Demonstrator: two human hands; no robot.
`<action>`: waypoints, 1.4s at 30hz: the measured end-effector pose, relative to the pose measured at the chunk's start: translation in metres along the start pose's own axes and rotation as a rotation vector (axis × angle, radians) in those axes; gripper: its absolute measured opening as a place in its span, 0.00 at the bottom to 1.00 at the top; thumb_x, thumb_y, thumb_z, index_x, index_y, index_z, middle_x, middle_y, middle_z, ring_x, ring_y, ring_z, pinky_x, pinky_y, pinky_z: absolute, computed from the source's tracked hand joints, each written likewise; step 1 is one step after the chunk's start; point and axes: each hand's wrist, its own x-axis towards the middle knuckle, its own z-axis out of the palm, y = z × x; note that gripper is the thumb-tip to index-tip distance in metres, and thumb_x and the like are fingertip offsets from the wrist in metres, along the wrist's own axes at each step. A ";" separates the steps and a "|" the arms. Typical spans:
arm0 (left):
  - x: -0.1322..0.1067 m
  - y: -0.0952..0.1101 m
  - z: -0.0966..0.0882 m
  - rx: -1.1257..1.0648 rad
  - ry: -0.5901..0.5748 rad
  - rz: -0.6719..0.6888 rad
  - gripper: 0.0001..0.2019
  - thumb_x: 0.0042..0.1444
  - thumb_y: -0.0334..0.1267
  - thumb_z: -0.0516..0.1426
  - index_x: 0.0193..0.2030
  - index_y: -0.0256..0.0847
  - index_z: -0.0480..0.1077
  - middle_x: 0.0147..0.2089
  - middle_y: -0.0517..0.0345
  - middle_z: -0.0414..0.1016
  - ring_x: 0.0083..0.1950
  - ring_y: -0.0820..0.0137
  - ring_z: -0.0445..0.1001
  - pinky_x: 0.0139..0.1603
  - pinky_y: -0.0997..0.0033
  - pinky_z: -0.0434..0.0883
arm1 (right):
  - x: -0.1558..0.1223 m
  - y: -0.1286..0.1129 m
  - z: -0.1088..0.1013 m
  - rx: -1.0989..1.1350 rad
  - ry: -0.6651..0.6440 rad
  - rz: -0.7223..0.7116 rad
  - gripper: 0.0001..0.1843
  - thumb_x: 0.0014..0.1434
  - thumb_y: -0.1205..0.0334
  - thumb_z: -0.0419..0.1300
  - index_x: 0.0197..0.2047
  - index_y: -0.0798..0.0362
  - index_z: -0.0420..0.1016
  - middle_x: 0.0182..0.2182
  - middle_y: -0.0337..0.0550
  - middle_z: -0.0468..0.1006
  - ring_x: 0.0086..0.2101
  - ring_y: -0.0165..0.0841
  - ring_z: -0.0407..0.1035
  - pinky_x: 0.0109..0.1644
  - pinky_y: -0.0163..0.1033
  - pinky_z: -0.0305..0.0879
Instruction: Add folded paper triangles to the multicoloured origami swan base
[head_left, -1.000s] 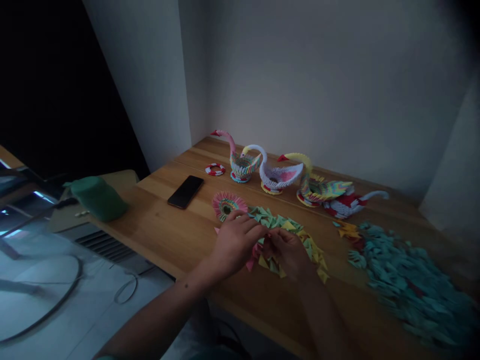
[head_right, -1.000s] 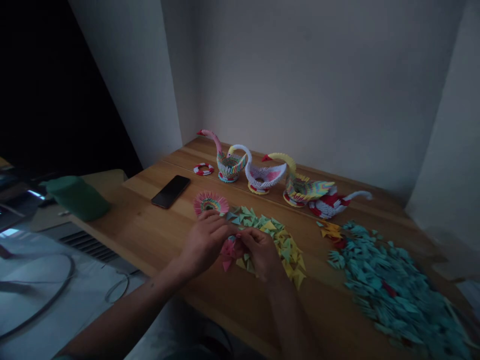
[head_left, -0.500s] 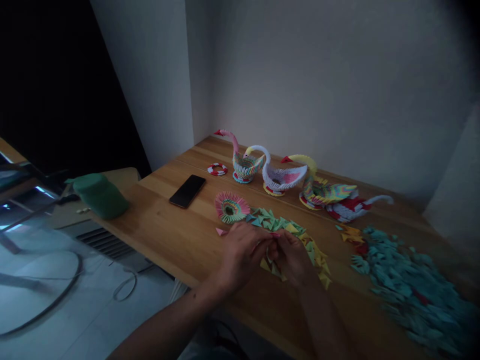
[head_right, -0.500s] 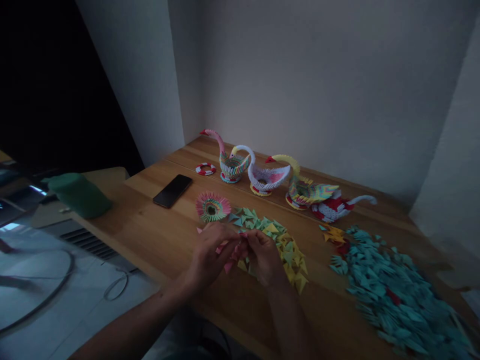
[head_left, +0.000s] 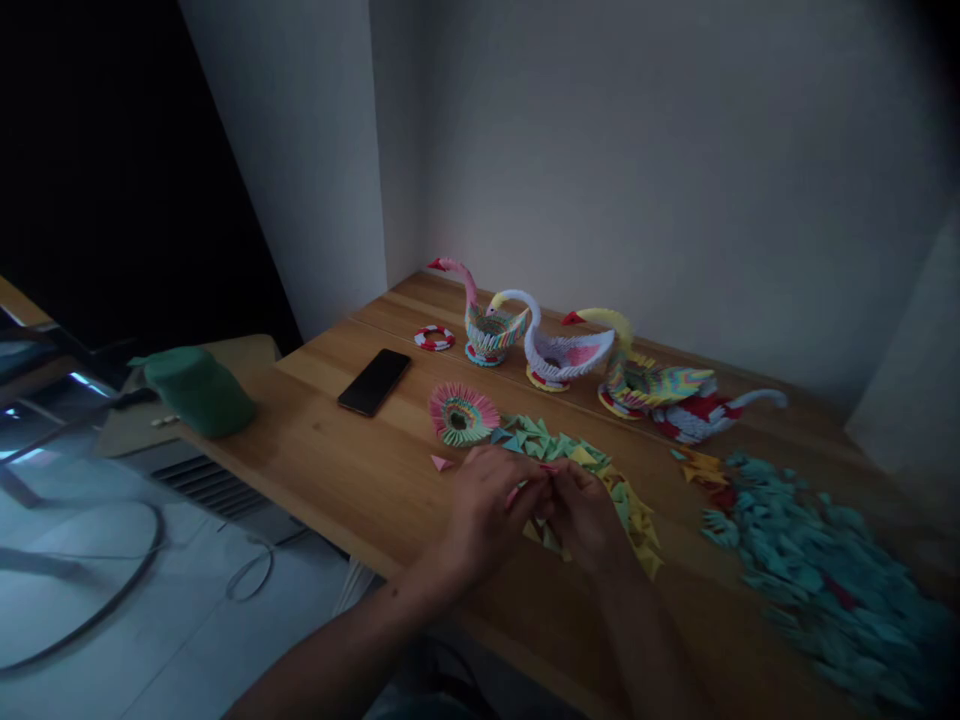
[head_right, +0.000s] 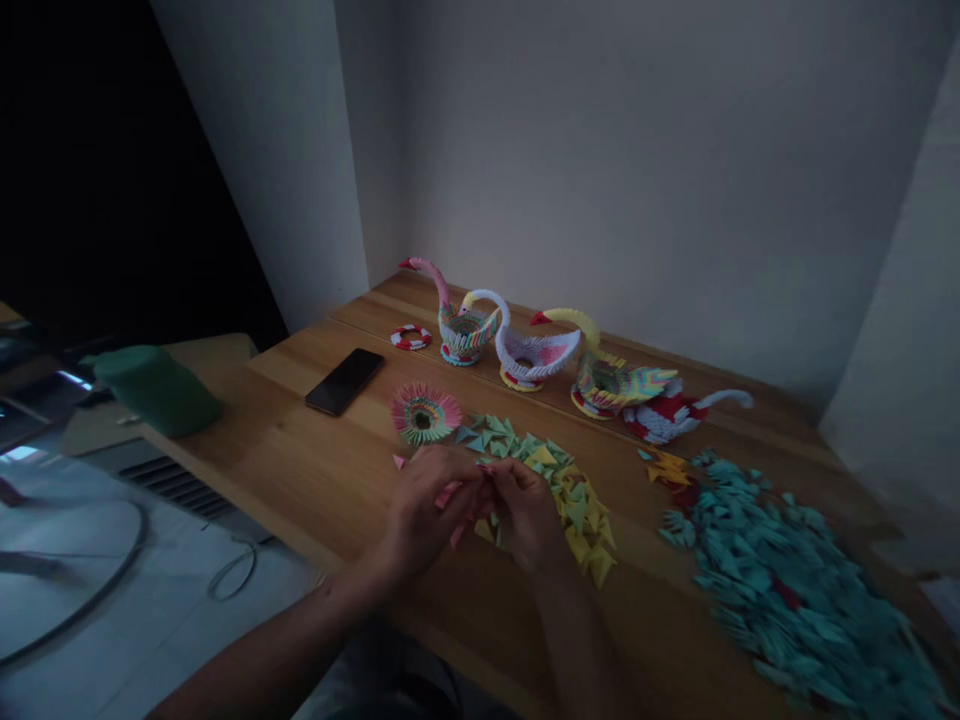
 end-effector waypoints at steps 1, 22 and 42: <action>0.000 0.000 0.000 0.001 0.003 -0.002 0.03 0.63 0.34 0.56 0.38 0.40 0.72 0.34 0.57 0.78 0.37 0.70 0.75 0.42 0.67 0.67 | 0.000 0.000 0.000 -0.006 -0.002 -0.006 0.23 0.41 0.42 0.73 0.22 0.53 0.74 0.15 0.35 0.70 0.17 0.26 0.63 0.22 0.31 0.63; 0.001 0.000 0.001 0.003 0.006 -0.049 0.05 0.63 0.37 0.57 0.38 0.40 0.72 0.33 0.57 0.77 0.36 0.69 0.75 0.40 0.67 0.66 | 0.001 0.002 0.001 -0.021 0.047 -0.036 0.22 0.40 0.43 0.73 0.23 0.53 0.76 0.16 0.37 0.72 0.18 0.26 0.64 0.22 0.31 0.62; 0.011 -0.058 -0.060 0.101 -0.073 -0.177 0.13 0.60 0.45 0.59 0.45 0.39 0.71 0.36 0.54 0.75 0.37 0.69 0.73 0.41 0.68 0.70 | 0.010 -0.012 -0.009 0.008 0.253 -0.085 0.21 0.34 0.47 0.77 0.27 0.53 0.81 0.21 0.38 0.77 0.22 0.28 0.70 0.26 0.32 0.71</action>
